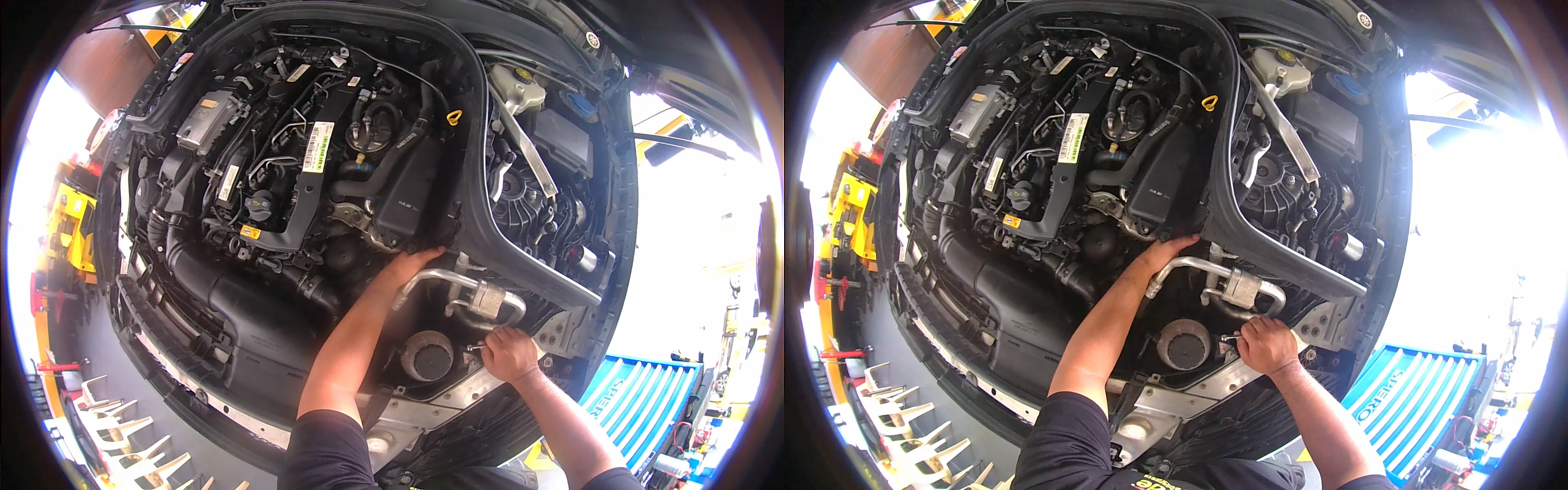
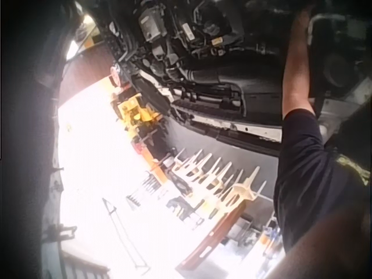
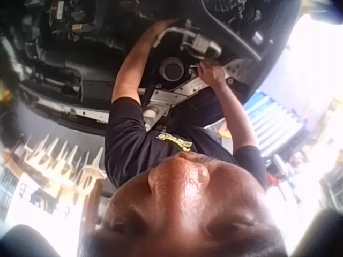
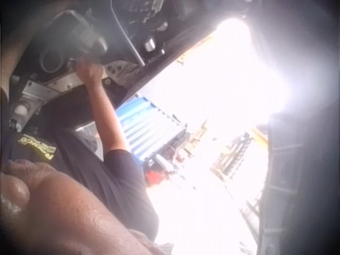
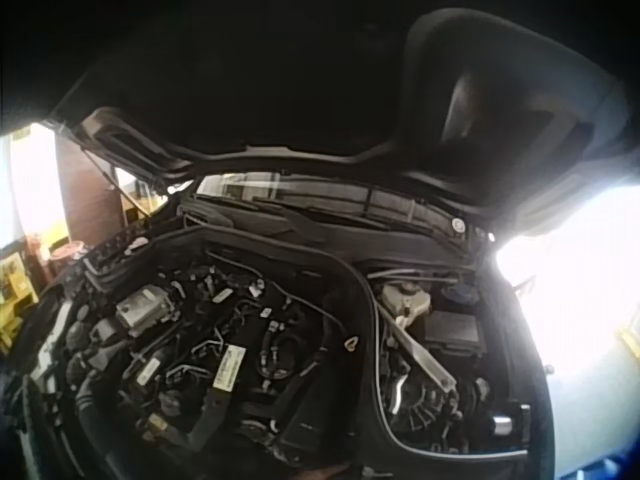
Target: The person moves a tool cart and then works on a car engine by hand and using a socket wrench.
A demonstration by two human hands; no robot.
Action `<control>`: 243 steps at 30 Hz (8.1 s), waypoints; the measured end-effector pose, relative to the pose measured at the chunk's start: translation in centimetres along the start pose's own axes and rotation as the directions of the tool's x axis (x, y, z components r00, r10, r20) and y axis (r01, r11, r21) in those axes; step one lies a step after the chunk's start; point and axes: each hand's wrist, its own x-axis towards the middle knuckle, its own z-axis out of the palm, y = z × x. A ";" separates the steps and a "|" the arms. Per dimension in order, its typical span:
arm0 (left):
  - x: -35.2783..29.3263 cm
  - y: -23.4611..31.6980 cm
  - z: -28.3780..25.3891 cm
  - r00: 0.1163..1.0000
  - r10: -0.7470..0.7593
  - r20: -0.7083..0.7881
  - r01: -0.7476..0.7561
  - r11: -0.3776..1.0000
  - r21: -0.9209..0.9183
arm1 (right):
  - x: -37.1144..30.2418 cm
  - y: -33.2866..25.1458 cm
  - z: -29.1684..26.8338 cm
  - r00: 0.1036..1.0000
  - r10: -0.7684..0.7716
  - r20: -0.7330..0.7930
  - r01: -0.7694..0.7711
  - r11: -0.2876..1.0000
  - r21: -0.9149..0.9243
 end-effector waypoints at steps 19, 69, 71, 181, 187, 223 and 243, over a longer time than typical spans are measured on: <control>-0.5 2.8 1.7 0.948 -0.304 0.089 0.317 0.912 -0.260 | -0.5 0.4 -0.2 0.998 0.016 0.053 -0.014 1.000 -0.028; 1.1 -0.9 1.0 0.986 0.099 0.132 -0.142 0.920 0.366 | 29.1 -3.5 -4.8 0.784 -0.167 0.599 0.548 0.640 -0.539; 1.0 -1.3 1.4 0.958 0.268 0.098 -0.284 0.860 0.424 | 30.3 -4.3 -4.7 0.767 -0.060 0.639 0.530 0.622 -0.576; 0.2 2.2 1.6 0.994 -0.098 0.049 0.105 0.980 -0.168 | 29.4 -2.7 -3.0 0.744 -0.044 0.667 0.532 0.643 -0.551; 1.2 1.2 1.6 0.995 -0.100 0.025 0.103 0.979 -0.174 | 29.2 -3.0 -3.0 0.772 -0.029 0.635 0.512 0.622 -0.593; 0.9 1.6 1.2 0.973 -0.166 0.158 0.216 0.896 -0.387 | 28.3 -3.7 -2.7 0.962 0.098 0.256 0.096 0.754 -0.650; 1.3 -0.6 0.1 1.000 -0.007 0.005 0.007 1.000 -0.029 | 24.9 -7.5 0.1 0.919 0.064 0.388 0.147 0.860 -0.489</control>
